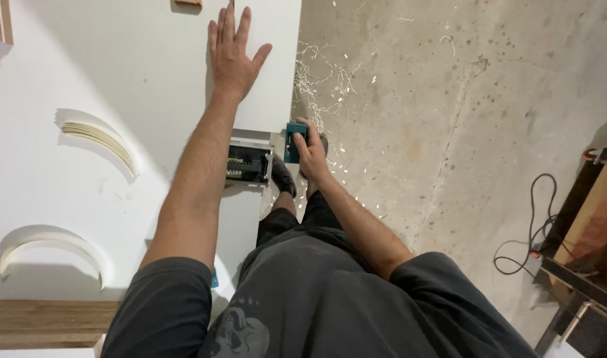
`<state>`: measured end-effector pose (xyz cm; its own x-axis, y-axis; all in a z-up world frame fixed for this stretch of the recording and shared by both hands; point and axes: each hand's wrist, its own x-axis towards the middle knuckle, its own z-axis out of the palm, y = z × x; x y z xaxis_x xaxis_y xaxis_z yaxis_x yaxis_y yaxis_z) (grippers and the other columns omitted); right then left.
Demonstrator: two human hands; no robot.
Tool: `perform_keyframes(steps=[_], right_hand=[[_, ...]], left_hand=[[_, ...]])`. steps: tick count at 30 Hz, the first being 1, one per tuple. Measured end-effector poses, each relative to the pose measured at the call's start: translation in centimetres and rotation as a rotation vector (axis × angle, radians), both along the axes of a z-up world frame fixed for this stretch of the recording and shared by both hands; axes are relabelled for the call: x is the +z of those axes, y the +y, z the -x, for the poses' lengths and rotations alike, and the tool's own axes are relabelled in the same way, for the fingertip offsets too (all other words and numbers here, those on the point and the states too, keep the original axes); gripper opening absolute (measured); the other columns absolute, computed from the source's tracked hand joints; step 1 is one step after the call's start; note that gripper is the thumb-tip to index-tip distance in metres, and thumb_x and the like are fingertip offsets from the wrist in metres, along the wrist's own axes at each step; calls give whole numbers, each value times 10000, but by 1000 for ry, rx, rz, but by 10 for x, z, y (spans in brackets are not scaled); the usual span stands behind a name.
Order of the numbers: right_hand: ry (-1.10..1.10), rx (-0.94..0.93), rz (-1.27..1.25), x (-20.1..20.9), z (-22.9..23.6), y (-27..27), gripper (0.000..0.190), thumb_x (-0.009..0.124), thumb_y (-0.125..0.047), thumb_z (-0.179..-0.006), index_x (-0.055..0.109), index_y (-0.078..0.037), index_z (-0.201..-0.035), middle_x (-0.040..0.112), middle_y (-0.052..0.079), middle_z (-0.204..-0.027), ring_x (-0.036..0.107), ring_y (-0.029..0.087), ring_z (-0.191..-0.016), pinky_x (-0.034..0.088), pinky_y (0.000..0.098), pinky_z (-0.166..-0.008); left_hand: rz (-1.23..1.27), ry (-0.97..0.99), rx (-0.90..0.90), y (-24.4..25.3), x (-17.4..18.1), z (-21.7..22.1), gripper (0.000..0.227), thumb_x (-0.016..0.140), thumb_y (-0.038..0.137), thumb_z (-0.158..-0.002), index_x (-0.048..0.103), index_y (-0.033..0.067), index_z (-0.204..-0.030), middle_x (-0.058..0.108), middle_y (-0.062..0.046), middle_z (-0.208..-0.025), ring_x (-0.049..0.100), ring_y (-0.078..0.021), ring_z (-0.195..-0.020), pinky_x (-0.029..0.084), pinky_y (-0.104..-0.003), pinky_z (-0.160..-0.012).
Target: The person uses a clothes iron to heat a white plastic sheet on a workbench. They then use a blue hand sander and a yellow plastic scraper to smooth the surface of the plastic sheet, repeatedly moving the tools back and forth across the material.
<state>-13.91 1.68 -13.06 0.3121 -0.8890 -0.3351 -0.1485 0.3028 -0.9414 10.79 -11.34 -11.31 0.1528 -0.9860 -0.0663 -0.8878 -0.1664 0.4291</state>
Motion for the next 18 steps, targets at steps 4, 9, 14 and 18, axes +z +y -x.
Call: perform_keyframes(steps=[4,9,14,18], right_hand=[[46,-5,19,-6,-5,2,372,516,-275,-1059,486,-165,-1413,566,146,-1242,619,237,-990,613,357,-784],[51,-99,-97,2,-15,-4,407,572,-312,-1017,500,-198,-1401,596,128,-1163,639,215,-921,652,337,-702],[100,-116,-80,6,-20,-14,378,567,-351,-1012,519,-208,-1358,613,151,-1166,670,254,-928,684,370,-670],[169,-149,6,-4,-26,-35,360,604,-369,-995,575,-218,-1320,653,59,-1078,623,173,-906,559,296,-756]], left_hand=[[31,-31,-19,2,-7,0,726,660,529,-1156,308,136,-1655,187,-149,-1691,180,-312,-1579,110,-502,-1299],[48,-33,-5,4,-12,2,734,642,556,-1148,279,171,-1656,216,-140,-1702,173,-290,-1584,89,-486,-1303],[-13,-45,-1,2,-13,3,752,576,586,-1138,217,190,-1667,165,-159,-1720,117,-280,-1598,65,-486,-1310],[14,-55,-16,4,-18,1,761,592,574,-1134,206,190,-1666,179,-156,-1723,123,-276,-1600,84,-491,-1318]])
